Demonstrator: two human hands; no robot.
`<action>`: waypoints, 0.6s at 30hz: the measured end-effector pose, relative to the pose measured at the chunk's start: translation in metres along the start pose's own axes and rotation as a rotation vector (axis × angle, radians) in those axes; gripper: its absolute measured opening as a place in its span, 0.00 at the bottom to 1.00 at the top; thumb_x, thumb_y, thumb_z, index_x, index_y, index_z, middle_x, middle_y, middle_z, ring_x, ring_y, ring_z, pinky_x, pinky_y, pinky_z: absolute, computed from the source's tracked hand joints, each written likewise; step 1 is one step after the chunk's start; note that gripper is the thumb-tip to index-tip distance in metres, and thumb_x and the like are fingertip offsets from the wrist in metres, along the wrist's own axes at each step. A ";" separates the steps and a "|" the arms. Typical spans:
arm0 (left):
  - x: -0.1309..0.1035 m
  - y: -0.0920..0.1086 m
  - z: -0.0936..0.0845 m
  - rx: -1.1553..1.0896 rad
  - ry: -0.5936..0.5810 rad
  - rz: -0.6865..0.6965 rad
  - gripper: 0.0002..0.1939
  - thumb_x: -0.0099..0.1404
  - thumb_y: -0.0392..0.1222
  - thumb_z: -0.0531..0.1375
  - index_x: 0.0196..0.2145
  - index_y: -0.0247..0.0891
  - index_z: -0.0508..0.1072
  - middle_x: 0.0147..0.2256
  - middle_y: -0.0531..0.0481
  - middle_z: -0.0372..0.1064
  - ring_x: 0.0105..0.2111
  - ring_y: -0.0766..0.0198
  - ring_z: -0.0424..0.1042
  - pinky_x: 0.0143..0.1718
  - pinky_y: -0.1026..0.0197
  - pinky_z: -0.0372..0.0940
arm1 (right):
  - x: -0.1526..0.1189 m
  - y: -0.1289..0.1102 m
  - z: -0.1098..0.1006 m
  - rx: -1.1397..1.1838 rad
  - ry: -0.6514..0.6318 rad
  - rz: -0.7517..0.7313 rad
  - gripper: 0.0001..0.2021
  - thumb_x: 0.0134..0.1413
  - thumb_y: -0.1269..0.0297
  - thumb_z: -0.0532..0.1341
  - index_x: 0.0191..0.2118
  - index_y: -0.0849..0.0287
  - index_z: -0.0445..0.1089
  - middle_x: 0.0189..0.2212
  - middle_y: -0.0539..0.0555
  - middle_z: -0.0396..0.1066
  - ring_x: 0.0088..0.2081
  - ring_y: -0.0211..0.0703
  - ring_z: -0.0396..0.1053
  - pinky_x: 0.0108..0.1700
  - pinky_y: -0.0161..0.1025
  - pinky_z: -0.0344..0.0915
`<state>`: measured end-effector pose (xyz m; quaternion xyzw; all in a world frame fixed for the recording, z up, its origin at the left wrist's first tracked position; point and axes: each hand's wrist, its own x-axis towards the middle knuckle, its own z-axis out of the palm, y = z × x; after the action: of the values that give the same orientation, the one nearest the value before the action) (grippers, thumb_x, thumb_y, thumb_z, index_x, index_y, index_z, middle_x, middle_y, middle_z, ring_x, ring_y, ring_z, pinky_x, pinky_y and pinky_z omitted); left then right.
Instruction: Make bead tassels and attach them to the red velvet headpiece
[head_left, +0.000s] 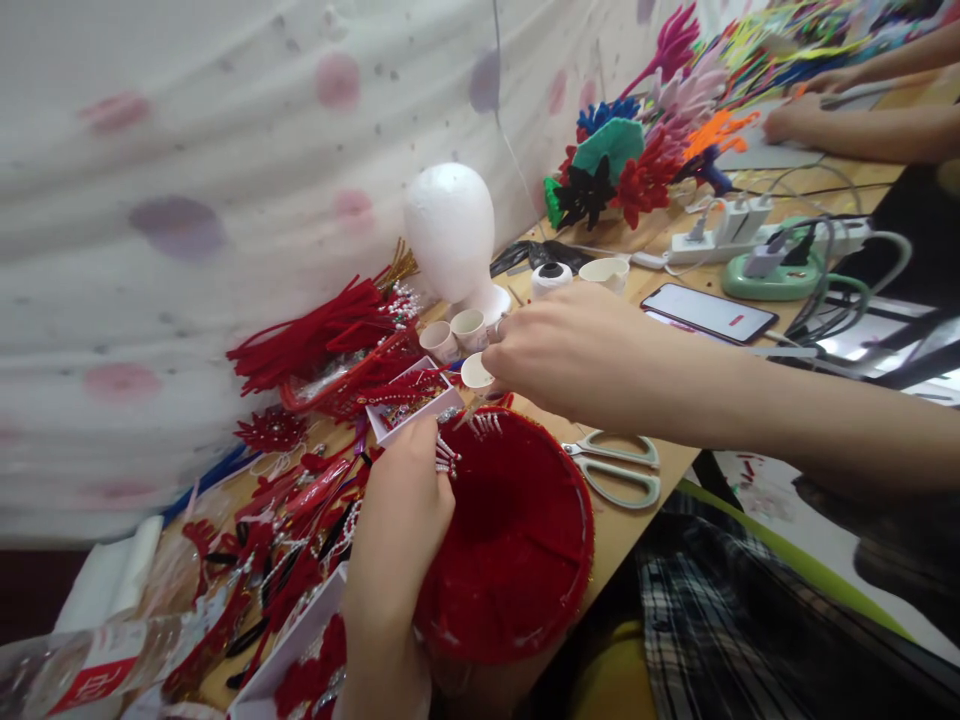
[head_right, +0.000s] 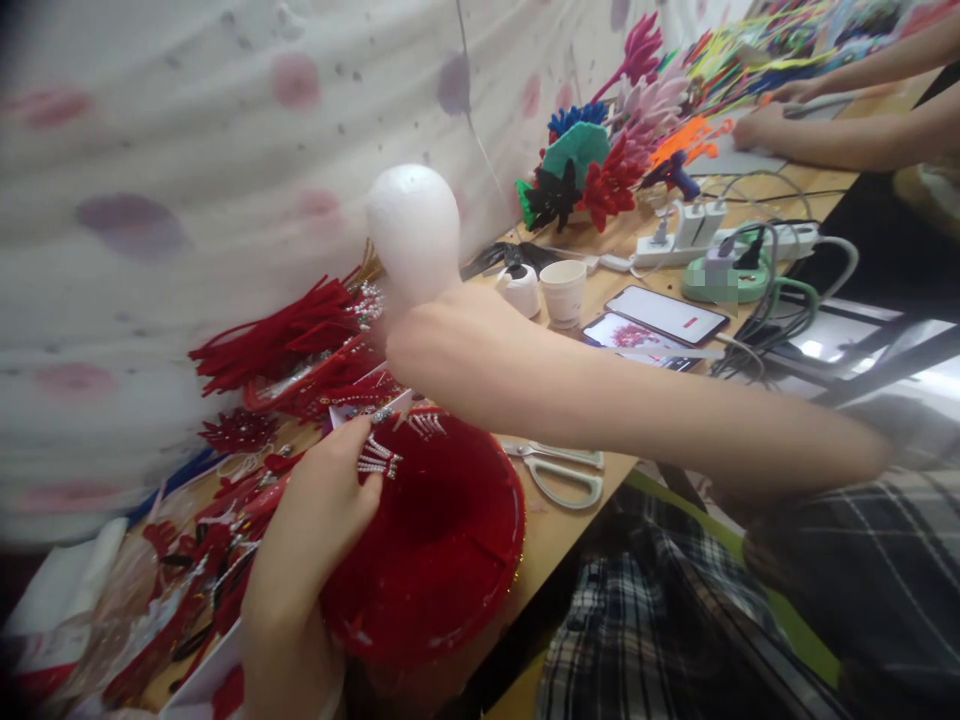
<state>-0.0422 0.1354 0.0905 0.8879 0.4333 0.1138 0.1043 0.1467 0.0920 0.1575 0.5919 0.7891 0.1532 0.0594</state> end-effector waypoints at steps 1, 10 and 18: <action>0.000 0.000 0.000 -0.001 0.001 -0.004 0.30 0.58 0.18 0.51 0.56 0.34 0.69 0.54 0.40 0.73 0.58 0.51 0.70 0.62 0.47 0.62 | -0.001 0.000 0.000 -0.005 0.008 -0.009 0.10 0.53 0.82 0.62 0.31 0.60 0.77 0.31 0.55 0.79 0.31 0.44 0.71 0.27 0.39 0.48; -0.002 0.002 0.000 0.003 -0.028 -0.006 0.26 0.57 0.20 0.50 0.51 0.34 0.71 0.49 0.39 0.74 0.54 0.51 0.72 0.59 0.46 0.64 | -0.001 0.001 0.005 0.008 0.112 -0.052 0.09 0.53 0.81 0.63 0.30 0.60 0.76 0.32 0.54 0.78 0.31 0.43 0.71 0.27 0.40 0.48; -0.002 0.005 -0.002 -0.012 -0.029 0.002 0.25 0.58 0.19 0.49 0.48 0.35 0.72 0.50 0.40 0.74 0.56 0.51 0.70 0.60 0.44 0.63 | -0.002 0.008 0.024 0.045 0.258 -0.047 0.07 0.56 0.79 0.60 0.35 0.61 0.74 0.30 0.56 0.77 0.33 0.45 0.70 0.31 0.40 0.48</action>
<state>-0.0404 0.1313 0.0934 0.8892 0.4303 0.1034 0.1158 0.1615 0.0965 0.1369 0.5496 0.8072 0.2089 -0.0525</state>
